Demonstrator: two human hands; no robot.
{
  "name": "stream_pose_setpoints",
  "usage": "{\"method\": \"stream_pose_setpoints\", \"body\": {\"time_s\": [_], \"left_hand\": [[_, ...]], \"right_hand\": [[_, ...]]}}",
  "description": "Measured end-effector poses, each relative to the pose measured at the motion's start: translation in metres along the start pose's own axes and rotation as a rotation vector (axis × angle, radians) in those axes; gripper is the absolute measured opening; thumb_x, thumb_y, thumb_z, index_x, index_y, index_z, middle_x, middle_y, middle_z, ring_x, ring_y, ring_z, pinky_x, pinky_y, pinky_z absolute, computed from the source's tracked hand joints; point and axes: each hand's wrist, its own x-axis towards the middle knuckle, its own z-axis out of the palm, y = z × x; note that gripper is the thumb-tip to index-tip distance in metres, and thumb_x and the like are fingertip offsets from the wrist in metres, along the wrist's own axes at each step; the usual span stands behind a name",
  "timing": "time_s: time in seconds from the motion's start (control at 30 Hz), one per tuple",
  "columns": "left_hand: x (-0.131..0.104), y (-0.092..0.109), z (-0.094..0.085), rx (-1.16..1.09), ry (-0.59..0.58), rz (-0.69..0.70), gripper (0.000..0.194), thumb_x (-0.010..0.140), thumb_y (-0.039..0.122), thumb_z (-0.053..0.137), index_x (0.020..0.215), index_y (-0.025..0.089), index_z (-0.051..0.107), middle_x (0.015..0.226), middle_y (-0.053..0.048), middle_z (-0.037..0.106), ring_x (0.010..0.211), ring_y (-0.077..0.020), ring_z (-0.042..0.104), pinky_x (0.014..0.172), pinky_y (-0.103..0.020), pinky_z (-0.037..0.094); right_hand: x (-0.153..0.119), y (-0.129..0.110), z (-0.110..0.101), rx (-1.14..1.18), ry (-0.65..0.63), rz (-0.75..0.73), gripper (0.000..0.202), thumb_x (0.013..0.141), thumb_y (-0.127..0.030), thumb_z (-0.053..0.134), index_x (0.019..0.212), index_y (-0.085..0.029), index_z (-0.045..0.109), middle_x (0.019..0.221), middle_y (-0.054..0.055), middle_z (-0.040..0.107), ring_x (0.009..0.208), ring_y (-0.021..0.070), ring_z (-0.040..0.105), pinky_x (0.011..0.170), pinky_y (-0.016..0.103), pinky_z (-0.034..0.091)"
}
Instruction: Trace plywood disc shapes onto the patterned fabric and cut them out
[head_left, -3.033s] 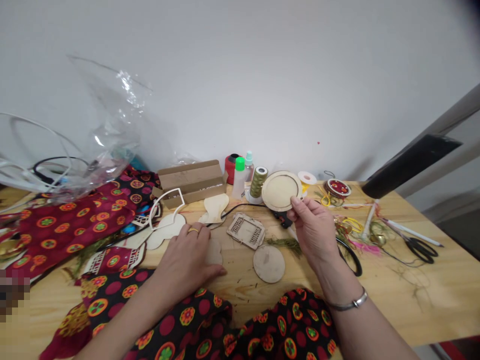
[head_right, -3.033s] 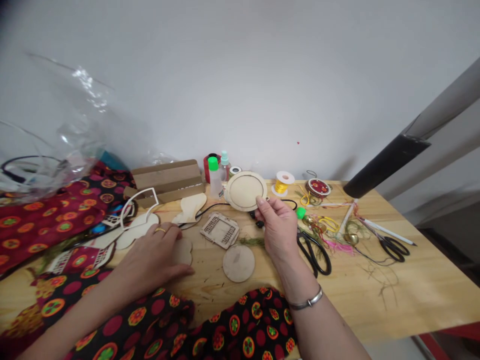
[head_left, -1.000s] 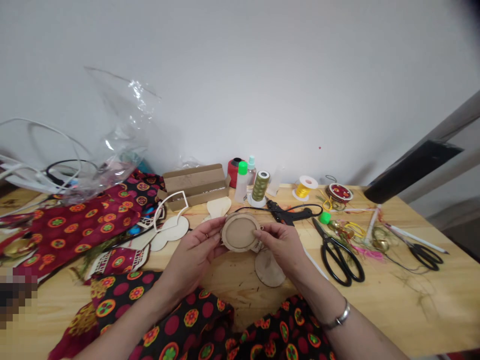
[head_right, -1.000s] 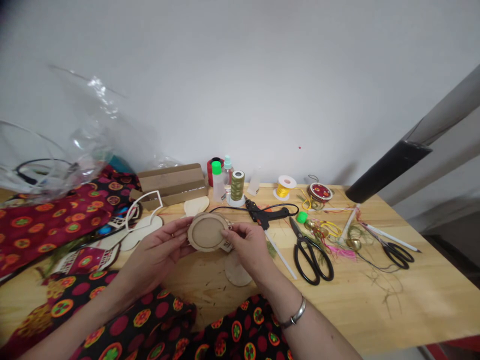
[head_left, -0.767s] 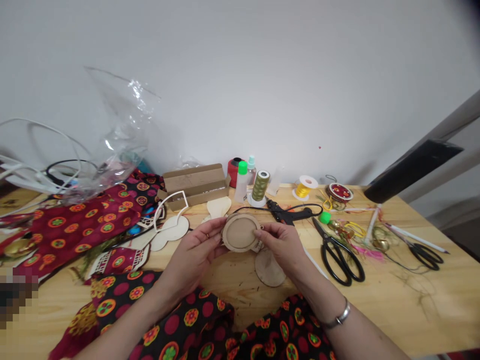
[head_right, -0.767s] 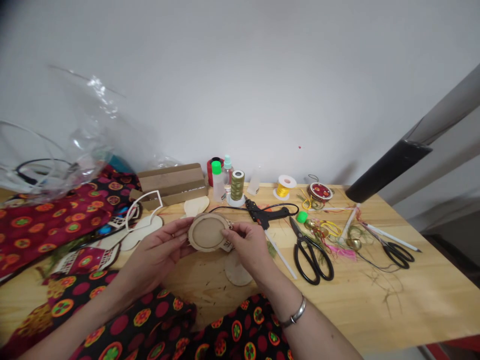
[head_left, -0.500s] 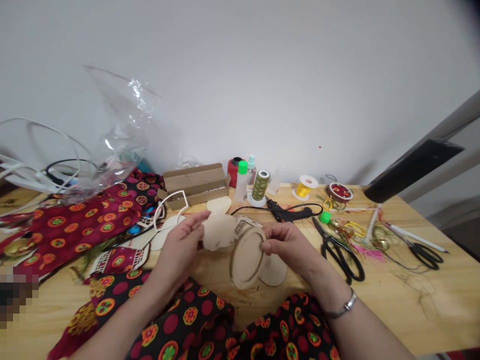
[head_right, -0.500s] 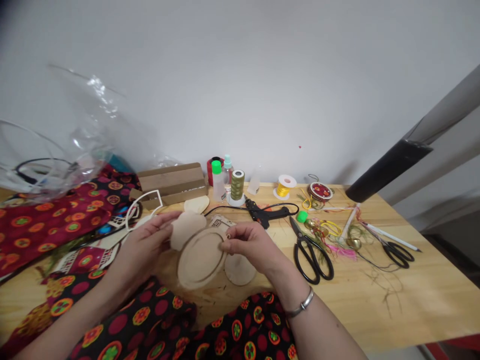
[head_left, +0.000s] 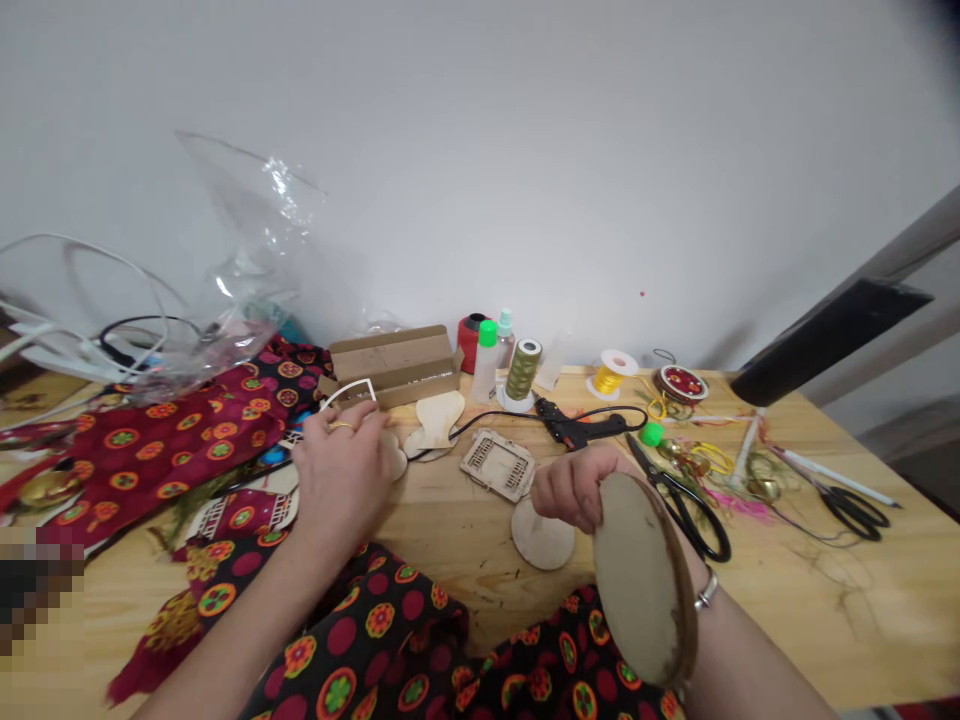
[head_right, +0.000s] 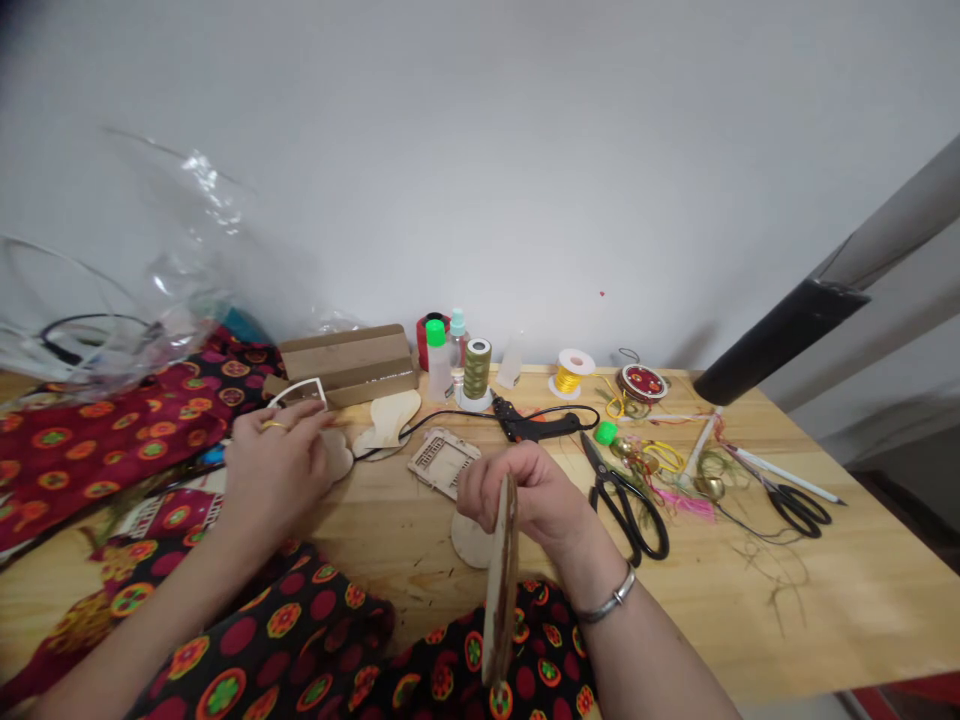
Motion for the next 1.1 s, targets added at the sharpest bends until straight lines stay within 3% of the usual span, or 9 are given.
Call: {"method": "stream_pose_setpoints", "body": {"time_s": [0.1, 0.23, 0.47, 0.57, 0.63, 0.7, 0.83, 0.93, 1.1], "left_hand": [[-0.005, 0.01, 0.01, 0.155, -0.035, 0.113, 0.042, 0.083, 0.036, 0.049, 0.118, 0.018, 0.061, 0.123, -0.016, 0.062, 0.118, -0.0393, 0.042, 0.09, -0.056, 0.034], [-0.006, 0.012, 0.023, 0.198, -0.047, 0.134, 0.058, 0.079, 0.047, 0.058, 0.125, 0.013, 0.055, 0.122, -0.026, 0.058, 0.12, -0.0396, 0.043, 0.088, -0.055, 0.034], [-0.005, 0.011, 0.023, 0.17, -0.019, 0.192, 0.044, 0.089, 0.032, 0.049, 0.126, 0.009, 0.052, 0.119, -0.025, 0.064, 0.119, -0.0354, 0.047, 0.09, -0.054, 0.032], [-0.009, 0.017, 0.02, 0.138, 0.013, 0.244, 0.042, 0.09, 0.032, 0.046, 0.128, 0.012, 0.053, 0.124, -0.02, 0.064, 0.122, -0.035, 0.044, 0.094, -0.054, 0.03], [-0.015, 0.024, 0.02, 0.098, -0.004, 0.365, 0.038, 0.091, 0.031, 0.047, 0.126, 0.019, 0.056, 0.129, -0.013, 0.063, 0.126, -0.0329, 0.042, 0.098, -0.051, 0.029], [-0.025, 0.033, 0.022, 0.043, -0.064, 0.575, 0.036, 0.091, 0.024, 0.045, 0.125, 0.023, 0.057, 0.13, -0.008, 0.062, 0.129, -0.0308, 0.04, 0.1, -0.049, 0.028], [-0.041, 0.049, 0.027, 0.013, -0.173, 0.906, 0.049, 0.09, 0.01, 0.04, 0.137, 0.024, 0.044, 0.137, -0.006, 0.057, 0.137, -0.0323, 0.03, 0.102, -0.054, 0.023], [-0.043, 0.056, 0.028, 0.074, -0.207, 0.921, 0.047, 0.091, 0.008, 0.038, 0.135, 0.024, 0.046, 0.135, -0.005, 0.059, 0.136, -0.0328, 0.033, 0.101, -0.056, 0.021], [-0.033, 0.061, 0.027, 0.135, -0.143, 0.879, 0.035, 0.092, 0.008, 0.041, 0.122, 0.019, 0.054, 0.121, -0.008, 0.067, 0.124, -0.0298, 0.048, 0.095, -0.053, 0.03]], "right_hand": [[-0.001, -0.001, 0.006, -0.008, 0.045, 0.026, 0.032, 0.075, -0.041, 0.073, 0.055, -0.018, 0.063, 0.051, -0.001, 0.052, 0.051, 0.0127, 0.043, 0.054, 0.028, 0.033], [0.0, 0.0, 0.011, -0.005, 0.064, 0.03, 0.028, 0.075, -0.037, 0.074, 0.057, -0.018, 0.064, 0.053, -0.001, 0.054, 0.052, 0.0128, 0.043, 0.055, 0.029, 0.033], [0.003, -0.002, 0.009, -0.001, 0.105, -0.02, 0.031, 0.075, -0.04, 0.073, 0.055, -0.019, 0.061, 0.051, -0.003, 0.048, 0.052, 0.013, 0.041, 0.056, 0.03, 0.034], [0.005, -0.008, 0.011, 0.038, 0.214, -0.044, 0.033, 0.071, -0.041, 0.075, 0.053, -0.02, 0.056, 0.05, -0.004, 0.042, 0.052, 0.013, 0.038, 0.056, 0.029, 0.033], [0.006, -0.014, 0.013, 0.046, 0.287, -0.032, 0.039, 0.069, -0.044, 0.075, 0.05, -0.02, 0.051, 0.049, -0.005, 0.038, 0.051, 0.013, 0.036, 0.055, 0.028, 0.033], [0.007, -0.017, 0.013, 0.033, 0.317, -0.014, 0.044, 0.069, -0.044, 0.074, 0.046, -0.019, 0.046, 0.048, -0.005, 0.034, 0.051, 0.0126, 0.035, 0.054, 0.028, 0.032], [0.008, -0.017, 0.009, 0.016, 0.33, -0.022, 0.045, 0.067, -0.043, 0.075, 0.045, -0.02, 0.043, 0.047, -0.005, 0.033, 0.048, 0.0126, 0.033, 0.052, 0.028, 0.032], [0.007, -0.014, 0.004, 0.029, 0.295, -0.046, 0.043, 0.067, -0.044, 0.076, 0.047, -0.021, 0.047, 0.047, -0.005, 0.034, 0.048, 0.0123, 0.032, 0.052, 0.028, 0.033], [0.006, -0.011, -0.001, 0.073, 0.252, -0.061, 0.037, 0.069, -0.045, 0.076, 0.051, -0.021, 0.054, 0.049, -0.004, 0.039, 0.052, 0.0129, 0.036, 0.054, 0.029, 0.034]]}}
